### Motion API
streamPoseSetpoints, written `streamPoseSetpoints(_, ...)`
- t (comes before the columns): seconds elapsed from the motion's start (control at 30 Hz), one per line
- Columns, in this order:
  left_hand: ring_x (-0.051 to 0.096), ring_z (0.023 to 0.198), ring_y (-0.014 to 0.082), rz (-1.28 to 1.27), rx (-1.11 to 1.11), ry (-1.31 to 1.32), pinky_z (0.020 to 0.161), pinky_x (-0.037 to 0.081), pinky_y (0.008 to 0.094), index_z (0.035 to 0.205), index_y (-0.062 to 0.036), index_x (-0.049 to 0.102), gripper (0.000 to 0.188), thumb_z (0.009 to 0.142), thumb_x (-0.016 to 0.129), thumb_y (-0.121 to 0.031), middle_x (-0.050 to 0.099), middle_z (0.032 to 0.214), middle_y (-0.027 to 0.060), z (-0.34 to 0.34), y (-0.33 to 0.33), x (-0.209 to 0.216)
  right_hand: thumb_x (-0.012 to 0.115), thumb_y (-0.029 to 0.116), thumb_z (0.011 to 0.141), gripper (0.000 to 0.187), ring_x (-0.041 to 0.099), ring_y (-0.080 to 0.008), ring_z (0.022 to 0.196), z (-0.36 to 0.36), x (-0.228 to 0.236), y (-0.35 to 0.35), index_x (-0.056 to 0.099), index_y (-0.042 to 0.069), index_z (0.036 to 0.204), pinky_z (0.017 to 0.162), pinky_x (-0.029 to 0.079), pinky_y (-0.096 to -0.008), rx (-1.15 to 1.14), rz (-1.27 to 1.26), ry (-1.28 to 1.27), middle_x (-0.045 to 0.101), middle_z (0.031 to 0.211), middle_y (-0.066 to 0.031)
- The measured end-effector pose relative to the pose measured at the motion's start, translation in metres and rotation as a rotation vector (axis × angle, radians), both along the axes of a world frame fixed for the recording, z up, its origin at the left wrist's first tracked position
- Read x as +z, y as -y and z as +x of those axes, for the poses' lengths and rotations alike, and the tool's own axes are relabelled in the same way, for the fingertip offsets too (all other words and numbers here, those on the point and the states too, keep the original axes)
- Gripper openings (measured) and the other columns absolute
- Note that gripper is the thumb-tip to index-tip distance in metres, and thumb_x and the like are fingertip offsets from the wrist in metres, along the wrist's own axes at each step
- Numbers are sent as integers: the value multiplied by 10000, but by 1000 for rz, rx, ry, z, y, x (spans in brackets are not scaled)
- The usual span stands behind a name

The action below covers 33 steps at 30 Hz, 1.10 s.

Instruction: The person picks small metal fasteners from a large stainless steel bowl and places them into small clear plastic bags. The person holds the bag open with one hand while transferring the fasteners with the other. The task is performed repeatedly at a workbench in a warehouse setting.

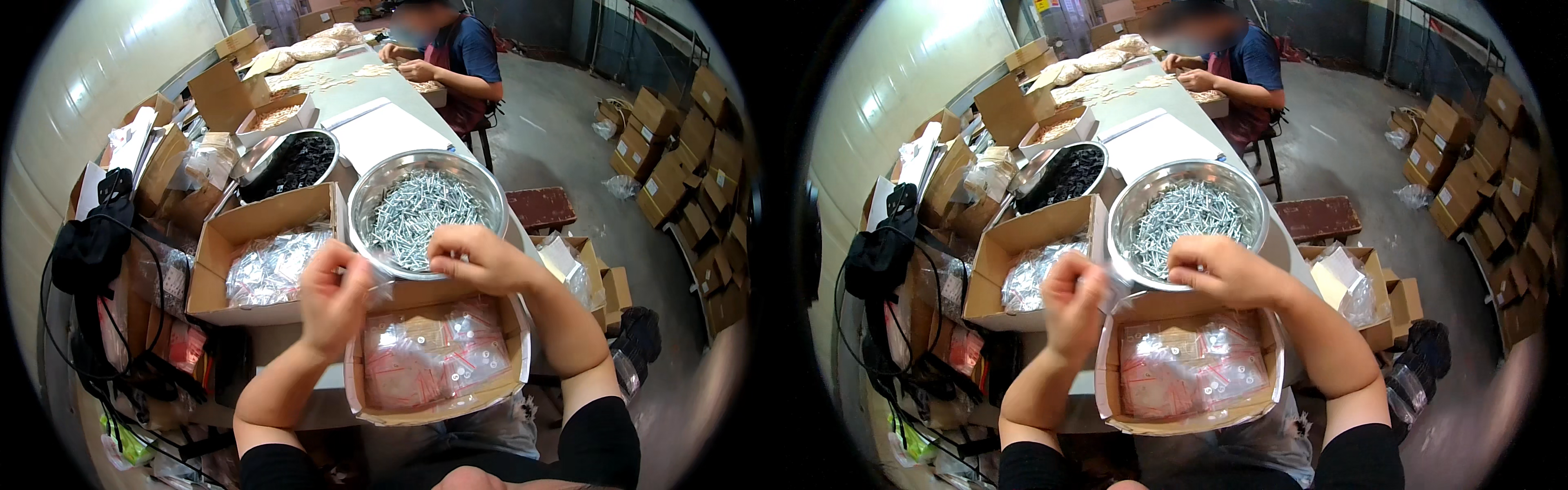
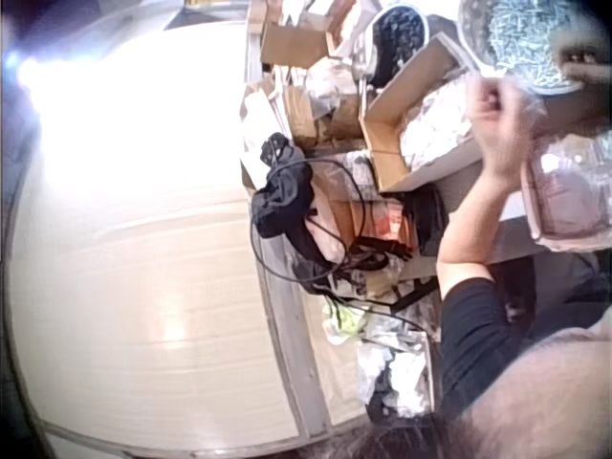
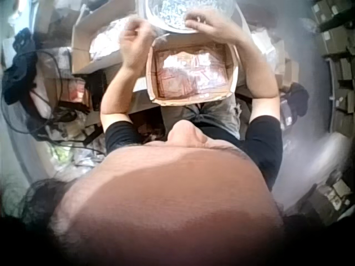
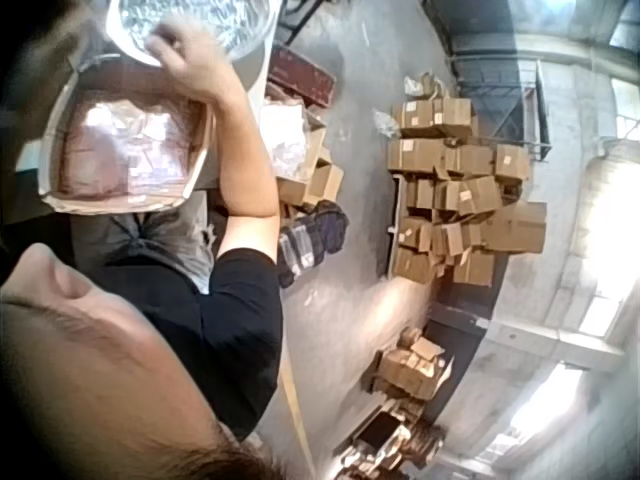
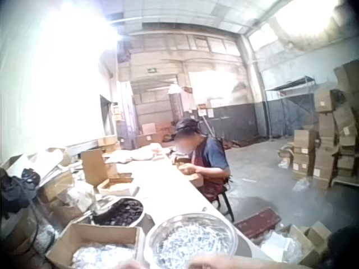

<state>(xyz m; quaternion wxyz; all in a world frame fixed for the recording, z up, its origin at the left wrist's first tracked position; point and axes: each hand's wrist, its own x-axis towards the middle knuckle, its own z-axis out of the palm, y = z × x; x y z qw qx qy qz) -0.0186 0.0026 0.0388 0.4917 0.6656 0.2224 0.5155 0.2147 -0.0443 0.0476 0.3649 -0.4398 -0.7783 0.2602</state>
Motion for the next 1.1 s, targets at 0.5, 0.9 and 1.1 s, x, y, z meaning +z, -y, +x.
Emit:
streamPoseSetpoints(0.5,538,1157,352,677,-1008,-785,973,453,424,1032,-56,680,249,800,642,-140,534,1292,170,21,37,-29,569,535,867,481,649,-311,903,10,-16,-14,689,84,982,765,503,-412,-89,-198,623,673,937,-136)
streamPoseSetpoints(0.9,638,826,324,459,-737,-835,734,517,398,979,-34,642,195,796,688,-83,637,858,129,22,28,-17,742,15,744,158,668,-158,716,28,-18,-13,692,-1,893,669,517,-278,78,-169,-2,699,783,-104)
streamPoseSetpoints(1.1,641,722,233,341,-590,-556,636,511,314,939,-44,722,160,783,734,-13,637,805,91,22,28,-14,729,32,782,142,642,-99,718,31,-16,-18,693,-36,902,685,514,-250,-66,-305,-222,702,775,-66)
